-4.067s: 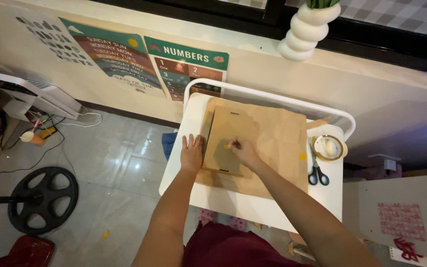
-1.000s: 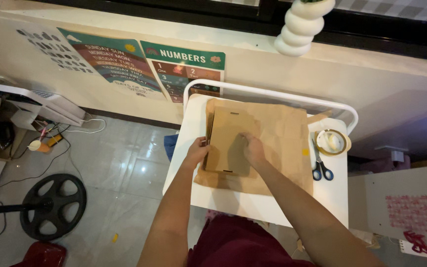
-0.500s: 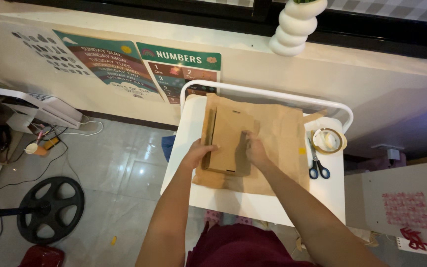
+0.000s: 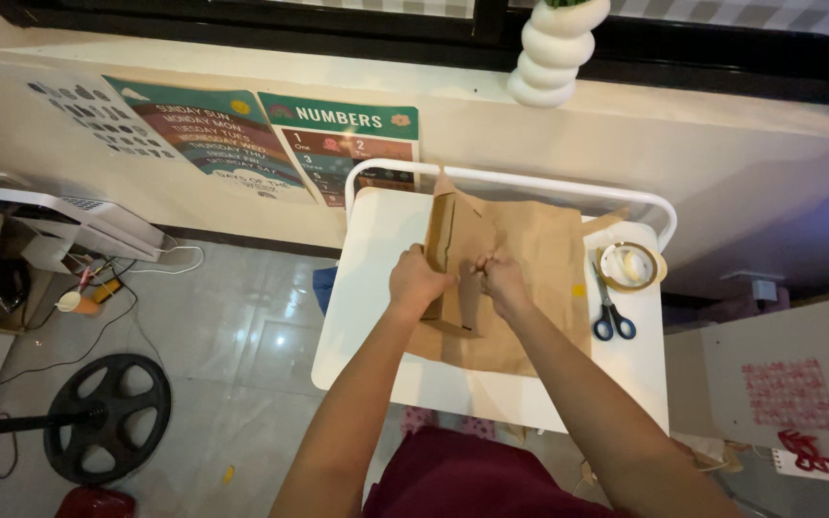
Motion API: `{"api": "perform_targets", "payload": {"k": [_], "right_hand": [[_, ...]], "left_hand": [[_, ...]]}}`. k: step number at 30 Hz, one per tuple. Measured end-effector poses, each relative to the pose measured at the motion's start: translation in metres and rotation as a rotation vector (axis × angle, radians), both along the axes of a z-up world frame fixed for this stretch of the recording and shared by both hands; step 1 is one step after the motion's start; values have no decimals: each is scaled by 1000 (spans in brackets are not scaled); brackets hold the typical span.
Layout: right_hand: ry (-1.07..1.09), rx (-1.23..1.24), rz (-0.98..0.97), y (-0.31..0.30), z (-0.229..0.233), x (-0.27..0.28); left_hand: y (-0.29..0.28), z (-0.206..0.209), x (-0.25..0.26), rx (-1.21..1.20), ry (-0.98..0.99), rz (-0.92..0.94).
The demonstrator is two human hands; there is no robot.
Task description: The person wraps a small cardboard box in brown paper, cuts yellow tape with scissors, and secures the package by folding and taping the paper edges. The person then folds the top flaps of the wrapped package.
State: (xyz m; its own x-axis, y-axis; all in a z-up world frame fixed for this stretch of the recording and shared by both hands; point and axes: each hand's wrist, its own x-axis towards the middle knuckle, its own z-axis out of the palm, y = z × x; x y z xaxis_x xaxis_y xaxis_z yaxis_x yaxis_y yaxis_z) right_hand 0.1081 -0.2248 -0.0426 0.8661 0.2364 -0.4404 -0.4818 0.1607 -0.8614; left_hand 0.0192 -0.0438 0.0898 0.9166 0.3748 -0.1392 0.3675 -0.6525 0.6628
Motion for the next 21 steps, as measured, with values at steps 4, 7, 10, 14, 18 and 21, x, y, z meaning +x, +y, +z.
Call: {"api": "perform_targets", "payload": {"k": [4, 7, 10, 14, 18, 21], "right_hand": [[94, 255, -11, -15, 24, 8], [186, 480, 61, -33, 29, 7], [133, 400, 63, -59, 21, -1], [-297, -158, -291, -114, -4, -20], [-602, -849, -400, -187, -22, -41], [-540, -1252, -325, -220, -25, -63]], "left_hand": [[-12, 8, 3, 44, 40, -33], [-18, 12, 3, 59, 71, -38], [-19, 15, 2, 64, 60, -53], [-21, 16, 3, 82, 84, -74], [-25, 15, 3, 89, 86, -79], [-25, 16, 2, 76, 84, -73]]}}
